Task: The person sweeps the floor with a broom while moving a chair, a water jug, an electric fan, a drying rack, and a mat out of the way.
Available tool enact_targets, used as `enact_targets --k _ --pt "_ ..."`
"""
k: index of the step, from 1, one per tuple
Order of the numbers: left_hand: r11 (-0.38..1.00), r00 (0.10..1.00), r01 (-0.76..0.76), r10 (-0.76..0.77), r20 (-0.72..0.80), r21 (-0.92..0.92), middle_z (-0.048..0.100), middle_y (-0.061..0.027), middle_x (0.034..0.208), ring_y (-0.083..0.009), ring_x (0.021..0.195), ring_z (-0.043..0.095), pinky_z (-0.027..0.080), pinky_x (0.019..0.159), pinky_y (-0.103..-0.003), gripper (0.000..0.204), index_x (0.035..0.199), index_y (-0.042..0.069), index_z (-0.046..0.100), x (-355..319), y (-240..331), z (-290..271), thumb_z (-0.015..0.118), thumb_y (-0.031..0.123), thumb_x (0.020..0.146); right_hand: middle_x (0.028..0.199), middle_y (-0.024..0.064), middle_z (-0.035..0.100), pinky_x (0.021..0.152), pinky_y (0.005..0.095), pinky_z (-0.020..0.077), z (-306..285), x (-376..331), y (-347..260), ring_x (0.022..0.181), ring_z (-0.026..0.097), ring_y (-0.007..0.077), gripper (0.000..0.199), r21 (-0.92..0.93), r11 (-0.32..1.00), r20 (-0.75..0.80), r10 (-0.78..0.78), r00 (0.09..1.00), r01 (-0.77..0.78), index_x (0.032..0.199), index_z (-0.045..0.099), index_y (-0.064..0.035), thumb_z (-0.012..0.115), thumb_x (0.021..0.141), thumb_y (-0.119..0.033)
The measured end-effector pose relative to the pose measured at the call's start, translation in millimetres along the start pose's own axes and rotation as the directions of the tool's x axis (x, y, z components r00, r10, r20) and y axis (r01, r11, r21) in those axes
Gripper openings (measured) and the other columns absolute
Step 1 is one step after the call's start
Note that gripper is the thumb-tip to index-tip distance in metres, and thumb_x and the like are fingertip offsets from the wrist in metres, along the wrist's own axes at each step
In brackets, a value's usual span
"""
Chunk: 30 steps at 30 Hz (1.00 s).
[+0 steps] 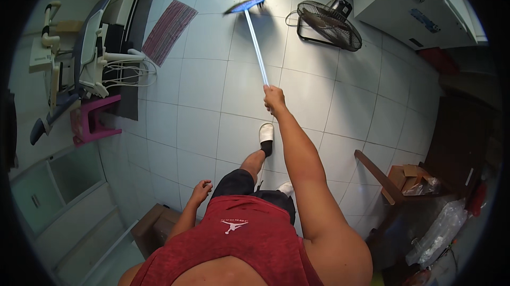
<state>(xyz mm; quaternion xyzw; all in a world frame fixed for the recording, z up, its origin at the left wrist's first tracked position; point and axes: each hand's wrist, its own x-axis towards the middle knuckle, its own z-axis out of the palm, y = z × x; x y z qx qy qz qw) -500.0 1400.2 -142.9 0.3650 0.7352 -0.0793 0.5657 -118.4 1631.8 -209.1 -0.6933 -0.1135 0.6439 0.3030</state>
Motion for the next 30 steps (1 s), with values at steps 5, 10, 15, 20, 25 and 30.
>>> enact_targets --k 5,10,15,20,25,30 --pt "0.962 0.989 0.129 -0.143 -0.043 -0.240 0.060 -0.0072 0.086 -0.0122 0.070 0.057 0.045 0.057 -0.025 0.035 0.111 0.002 0.049 10.2 0.4 -8.5 0.053 0.020 0.082 0.047 -0.0022 0.035 0.028 0.0250 0.0270 -13.0 -62.4 64.6 0.032 0.031 0.0084 0.022 -0.140 0.983 -0.064 -0.130 0.990 0.120 0.075 0.045 -0.0111 0.044 0.088 -0.029" --pt "0.978 0.993 0.102 -0.112 -0.045 -0.181 0.061 -0.0081 0.086 -0.0126 0.067 0.057 0.045 0.055 -0.023 0.037 0.111 0.001 0.048 51.4 16.0 -7.6 0.054 0.022 0.082 0.059 0.0110 0.047 0.055 0.0322 0.0408 -113.8 -248.7 219.5 0.056 0.048 0.0179 0.025 -0.424 0.899 -0.179 -0.198 0.964 0.106 0.093 0.057 -0.0047 0.047 0.086 -0.027" --pt "0.978 0.997 -0.049 0.059 0.041 -0.202 0.061 -0.0078 0.089 -0.0131 0.072 0.057 0.045 0.058 -0.024 0.039 0.115 0.002 0.045 61.9 79.9 4.1 0.053 0.023 0.083 0.075 0.0194 0.059 0.065 0.0384 0.0449 -158.6 -380.1 194.4 0.078 0.060 0.0328 0.029 -0.668 0.731 -0.178 0.026 0.984 -0.140 0.104 0.057 -0.0102 0.049 0.084 -0.029" --pt "0.964 0.990 -0.097 0.120 0.077 -0.246 0.060 -0.0068 0.093 -0.0128 0.079 0.056 0.045 0.065 -0.026 0.039 0.117 0.004 0.044 47.3 112.0 7.4 0.052 0.024 0.085 0.093 0.0182 0.059 0.077 0.0456 0.0429 -95.5 -249.4 230.1 0.091 0.055 0.0382 0.026 -0.634 0.749 -0.186 0.090 0.978 -0.189 0.093 0.056 -0.0091 0.043 0.085 -0.030" --pt "0.997 0.980 -0.066 0.058 0.192 0.034 0.059 -0.0062 0.092 -0.0131 0.076 0.055 0.044 0.063 -0.026 0.038 0.116 0.005 0.045 43.1 88.0 -6.4 0.052 0.025 0.085 0.094 0.0182 0.059 0.076 0.0443 0.0430 -37.7 -161.0 116.0 0.092 0.054 0.0364 0.033 -0.551 0.829 -0.130 0.034 0.991 -0.101 0.092 0.059 -0.0105 0.042 0.084 -0.038" --pt "0.984 0.976 0.177 -0.178 0.128 0.013 0.059 -0.0053 0.085 -0.0121 0.066 0.055 0.042 0.052 -0.024 0.035 0.112 0.005 0.047 59.1 60.4 -17.5 0.052 0.026 0.085 0.087 0.0113 0.062 0.072 0.0412 0.0437 -101.0 -250.1 200.1 0.085 0.057 0.0326 0.031 -0.506 0.816 -0.417 0.052 0.907 -0.279 0.097 0.059 -0.0181 0.043 0.084 -0.041"
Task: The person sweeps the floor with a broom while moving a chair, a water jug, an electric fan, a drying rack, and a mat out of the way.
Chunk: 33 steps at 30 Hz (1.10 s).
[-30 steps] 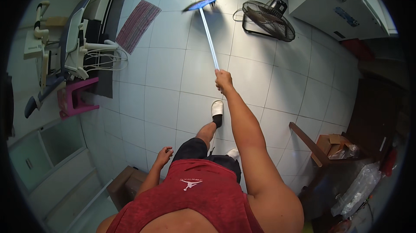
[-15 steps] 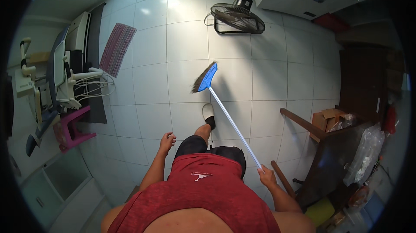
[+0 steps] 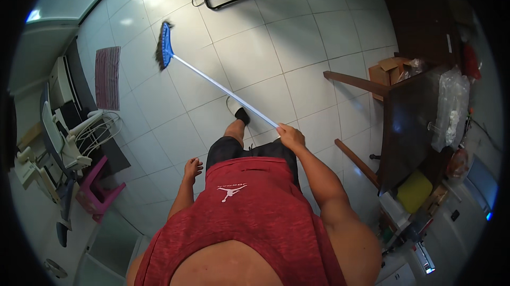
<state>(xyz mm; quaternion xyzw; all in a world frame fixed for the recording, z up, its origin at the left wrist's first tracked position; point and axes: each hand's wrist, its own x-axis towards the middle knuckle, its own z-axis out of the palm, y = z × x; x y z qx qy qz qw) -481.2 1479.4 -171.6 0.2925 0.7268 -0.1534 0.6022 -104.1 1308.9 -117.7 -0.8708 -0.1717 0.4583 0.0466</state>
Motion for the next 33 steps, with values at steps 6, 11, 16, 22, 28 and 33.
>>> enact_targets --k 6,11,16,22,28,33 --pt "0.993 0.993 -0.114 0.114 -0.016 -0.017 0.058 -0.0055 0.084 -0.0132 0.064 0.055 0.043 0.051 -0.026 0.037 0.113 0.004 0.045 23.4 12.9 0.4 0.050 0.026 0.084 0.066 0.0135 0.053 0.060 0.0368 0.0411 -105.4 -161.8 143.6 0.063 0.054 0.0273 0.029 -0.039 0.972 -0.172 0.223 0.960 -0.233 0.081 0.057 -0.0059 0.047 0.085 -0.033" --pt "0.969 0.978 -0.207 0.208 -0.007 -0.134 0.059 -0.0061 0.087 -0.0142 0.068 0.057 0.044 0.055 -0.026 0.034 0.112 0.004 0.046 2.1 28.6 43.5 0.050 0.023 0.084 0.086 0.0209 0.060 0.075 0.0399 0.0438 -126.6 -164.4 224.3 0.084 0.057 0.0351 0.030 0.031 0.950 -0.132 0.311 0.941 -0.309 0.090 0.061 -0.0032 0.049 0.084 -0.030" --pt "0.936 0.944 -0.329 0.329 -0.017 -0.125 0.059 -0.0070 0.088 -0.0135 0.071 0.056 0.046 0.059 -0.026 0.034 0.113 0.002 0.046 -34.9 30.4 83.2 0.050 0.021 0.085 0.094 0.0224 0.059 0.078 0.0408 0.0433 -130.7 -40.1 190.9 0.090 0.056 0.0374 0.029 -0.002 0.969 0.014 0.247 0.969 -0.247 0.093 0.060 -0.0008 0.048 0.084 -0.026" --pt "0.869 0.957 -0.292 0.268 0.116 0.400 0.061 -0.0098 0.088 -0.0169 0.078 0.058 0.048 0.061 -0.029 0.035 0.111 0.001 0.051 15.3 -35.0 59.4 0.050 0.025 0.085 0.090 0.0162 0.061 0.075 0.0438 0.0450 -158.4 23.8 56.7 0.089 0.058 0.0334 0.032 -0.292 0.951 -0.125 -0.141 0.982 0.099 0.096 0.058 -0.0076 0.043 0.086 -0.035" --pt "0.773 0.924 -0.343 0.381 0.041 0.534 0.063 -0.0159 0.085 -0.0178 0.077 0.061 0.047 0.064 -0.029 0.033 0.097 -0.004 0.060 -68.3 85.5 111.8 0.050 0.023 0.081 0.088 0.0131 0.062 0.073 0.0428 0.0452 -125.7 -32.3 121.4 0.086 0.058 0.0326 0.029 0.004 1.000 -0.067 0.028 0.997 -0.028 0.092 0.060 -0.0129 0.048 0.083 -0.038" --pt "0.453 0.631 -0.714 0.746 0.211 0.534 0.063 -0.0153 0.080 -0.0221 0.074 0.060 0.046 0.069 -0.032 0.035 0.097 -0.004 0.060 -18.6 167.6 165.1 0.050 0.025 0.080 0.077 0.0162 0.062 0.068 0.0398 0.0452 -134.5 -87.0 132.4 0.075 0.059 0.0329 0.027 0.209 0.977 -0.063 -0.020 0.998 0.033 0.083 0.061 -0.0062 0.049 0.082 -0.031"
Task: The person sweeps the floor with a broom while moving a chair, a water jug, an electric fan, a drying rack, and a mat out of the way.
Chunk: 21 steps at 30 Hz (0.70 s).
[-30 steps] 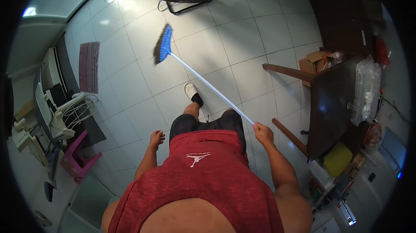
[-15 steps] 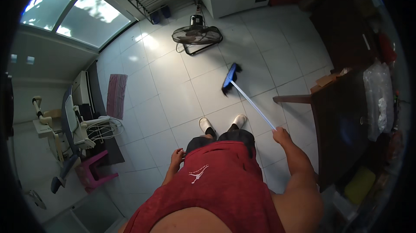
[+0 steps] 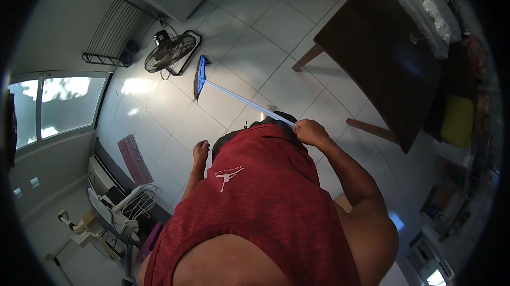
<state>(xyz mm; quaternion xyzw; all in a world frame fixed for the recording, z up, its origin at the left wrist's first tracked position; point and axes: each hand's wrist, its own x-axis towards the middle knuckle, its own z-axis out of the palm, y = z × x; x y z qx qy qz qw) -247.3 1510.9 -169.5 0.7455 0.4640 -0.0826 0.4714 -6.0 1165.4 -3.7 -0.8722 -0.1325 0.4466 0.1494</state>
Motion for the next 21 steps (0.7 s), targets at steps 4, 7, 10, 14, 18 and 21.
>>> enact_targets --k 4,7,10,14,18,21 --pt "0.992 0.724 0.110 -0.036 0.689 -0.063 0.056 -0.0158 0.110 -0.0268 0.094 0.056 0.044 0.077 -0.035 0.065 0.122 -0.003 0.040 11.7 204.4 38.7 0.044 0.049 0.084 0.068 0.0169 0.059 0.060 0.0362 0.0440 -24.3 1.0 -32.1 0.062 0.057 0.0275 0.024 0.177 0.982 -0.058 -0.060 0.997 0.069 0.079 0.058 0.0006 0.048 0.083 -0.021" --pt "0.879 0.464 0.427 -0.013 0.886 -0.211 0.052 -0.0192 0.112 -0.0312 0.095 0.054 0.044 0.082 -0.040 0.061 0.119 -0.004 0.036 3.0 286.1 82.8 0.041 0.048 0.087 0.066 0.0157 0.059 0.055 0.0363 0.0441 -29.2 27.9 -68.8 0.056 0.056 0.0267 0.021 0.303 0.947 -0.033 -0.101 0.994 0.106 0.085 0.056 0.0003 0.046 0.084 -0.019" --pt "0.641 0.789 0.514 -0.094 0.607 -0.570 0.051 -0.0127 0.085 -0.0290 0.078 0.054 0.049 0.073 -0.042 0.019 0.094 0.001 0.042 24.3 297.9 116.9 0.046 0.018 0.088 0.075 0.0152 0.061 0.065 0.0377 0.0450 -19.8 62.0 -94.3 0.067 0.059 0.0261 0.027 0.324 0.912 -0.177 -0.204 0.963 0.253 0.098 0.057 -0.0020 0.047 0.086 -0.024" --pt "0.522 0.758 0.604 -0.143 0.636 -0.602 0.032 0.0010 0.054 -0.0083 0.039 0.030 0.025 0.033 -0.023 0.015 0.074 0.011 0.034 92.8 291.1 61.5 0.042 0.014 0.086 0.085 0.0151 0.063 0.070 0.0339 0.0465 -50.9 78.2 -86.7 0.076 0.061 0.0254 0.032 0.436 0.799 -0.293 -0.309 0.905 0.414 0.104 0.059 -0.0055 0.054 0.082 -0.028" --pt "0.891 0.908 0.307 -0.170 0.384 -0.333 0.031 0.0034 0.049 -0.0076 0.035 0.030 0.025 0.031 -0.024 0.016 0.083 0.010 0.041 85.5 285.1 15.1 0.046 0.025 0.088 0.076 0.0122 0.060 0.064 0.0348 0.0460 -118.7 134.0 -11.5 0.073 0.058 0.0272 0.016 0.137 0.928 -0.855 -0.066 0.515 0.346 0.083 0.061 -0.0046 0.056 0.080 -0.019" --pt "0.963 0.931 0.248 -0.206 0.302 -0.106 0.031 0.0054 0.046 -0.0049 0.033 0.029 0.023 0.030 -0.022 0.024 0.094 0.009 0.049 105.8 282.5 4.1 0.045 0.032 0.089 0.077 0.0109 0.055 0.065 0.0354 0.0447 -192.1 154.9 41.4 0.072 0.054 0.0274 0.016 0.031 0.993 -0.950 -0.006 0.313 0.115 0.085 0.061 -0.0043 0.059 0.079 -0.019"
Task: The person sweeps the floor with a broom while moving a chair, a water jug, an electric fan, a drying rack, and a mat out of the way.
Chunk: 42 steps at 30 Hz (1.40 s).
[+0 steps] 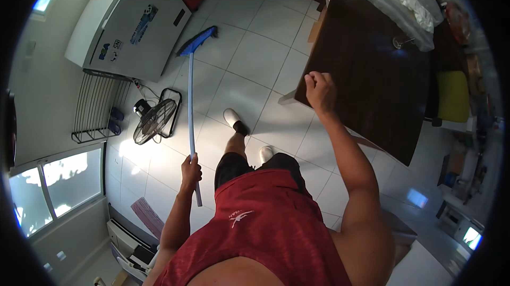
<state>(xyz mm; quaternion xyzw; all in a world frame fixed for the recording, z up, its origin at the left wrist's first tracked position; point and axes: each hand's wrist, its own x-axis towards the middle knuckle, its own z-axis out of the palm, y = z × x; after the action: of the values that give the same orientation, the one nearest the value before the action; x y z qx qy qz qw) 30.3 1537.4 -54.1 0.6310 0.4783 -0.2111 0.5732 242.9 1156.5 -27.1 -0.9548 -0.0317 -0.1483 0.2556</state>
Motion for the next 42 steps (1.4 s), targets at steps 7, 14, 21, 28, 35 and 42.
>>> enact_targets --k 7,14,21,28,35,42 --pt "0.980 0.970 -0.101 0.059 0.236 0.169 0.034 0.0050 0.049 -0.0042 0.039 0.031 0.027 0.036 -0.022 0.030 0.097 0.005 0.054 138.0 34.0 16.7 0.042 0.032 0.091 0.104 0.0129 0.046 0.083 0.0389 0.0389 35.2 83.4 95.8 0.098 0.047 0.0298 0.042 -0.367 0.910 0.167 -0.139 0.976 0.192 0.115 0.053 -0.0088 0.059 0.081 -0.032" --pt "0.677 0.866 -0.464 0.210 0.454 0.572 0.051 -0.0167 0.057 -0.0330 0.051 0.052 0.039 0.048 -0.038 0.028 0.107 0.009 0.052 210.1 78.9 32.8 0.042 0.030 0.090 0.111 0.0154 0.041 0.089 0.0395 0.0332 39.3 95.1 86.5 0.103 0.043 0.0303 0.043 -0.470 0.874 0.143 -0.064 0.988 0.125 0.122 0.048 -0.0091 0.049 0.084 -0.031" --pt "0.707 0.888 -0.400 0.140 0.439 0.584 0.057 -0.0196 0.066 -0.0400 0.064 0.057 0.042 0.052 -0.041 0.032 0.112 0.011 0.050 255.6 94.4 98.1 0.040 0.031 0.091 0.115 0.0161 0.038 0.095 0.0404 0.0271 33.6 94.7 79.9 0.111 0.037 0.0300 0.044 -0.438 0.895 0.228 0.022 0.973 0.082 0.122 0.044 -0.0018 0.042 0.085 -0.026" --pt "0.803 0.899 -0.357 0.155 0.410 0.478 0.039 -0.0021 0.052 -0.0084 0.047 0.037 0.032 0.044 -0.026 0.033 0.110 0.003 0.052 288.5 117.5 175.5 0.042 0.028 0.092 0.120 0.0194 0.033 0.096 0.0417 0.0254 27.4 90.8 82.3 0.116 0.033 0.0329 0.046 -0.408 0.911 0.264 0.056 0.963 0.059 0.123 0.040 0.0008 0.037 0.088 -0.027" --pt "0.788 0.825 -0.425 0.136 0.548 0.445 0.059 -0.0189 0.071 -0.0276 0.065 0.058 0.045 0.060 -0.033 0.033 0.113 0.009 0.052 267.5 108.9 180.3 0.043 0.032 0.091 0.122 0.0206 0.032 0.097 0.0422 0.0249 26.6 90.3 79.0 0.117 0.032 0.0332 0.046 -0.414 0.909 0.274 0.065 0.960 0.057 0.123 0.039 0.0012 0.035 0.088 -0.029" --pt "0.704 0.804 -0.434 0.022 0.594 0.563 0.060 -0.0218 0.083 -0.0330 0.082 0.060 0.045 0.069 -0.038 0.032 0.112 0.008 0.053 224.4 111.0 195.6 0.048 0.029 0.088 0.121 0.0210 0.032 0.097 0.0426 0.0240 24.6 89.5 80.8 0.117 0.032 0.0336 0.047 -0.423 0.902 0.290 0.051 0.956 0.080 0.123 0.038 0.0014 0.036 0.088 -0.029"
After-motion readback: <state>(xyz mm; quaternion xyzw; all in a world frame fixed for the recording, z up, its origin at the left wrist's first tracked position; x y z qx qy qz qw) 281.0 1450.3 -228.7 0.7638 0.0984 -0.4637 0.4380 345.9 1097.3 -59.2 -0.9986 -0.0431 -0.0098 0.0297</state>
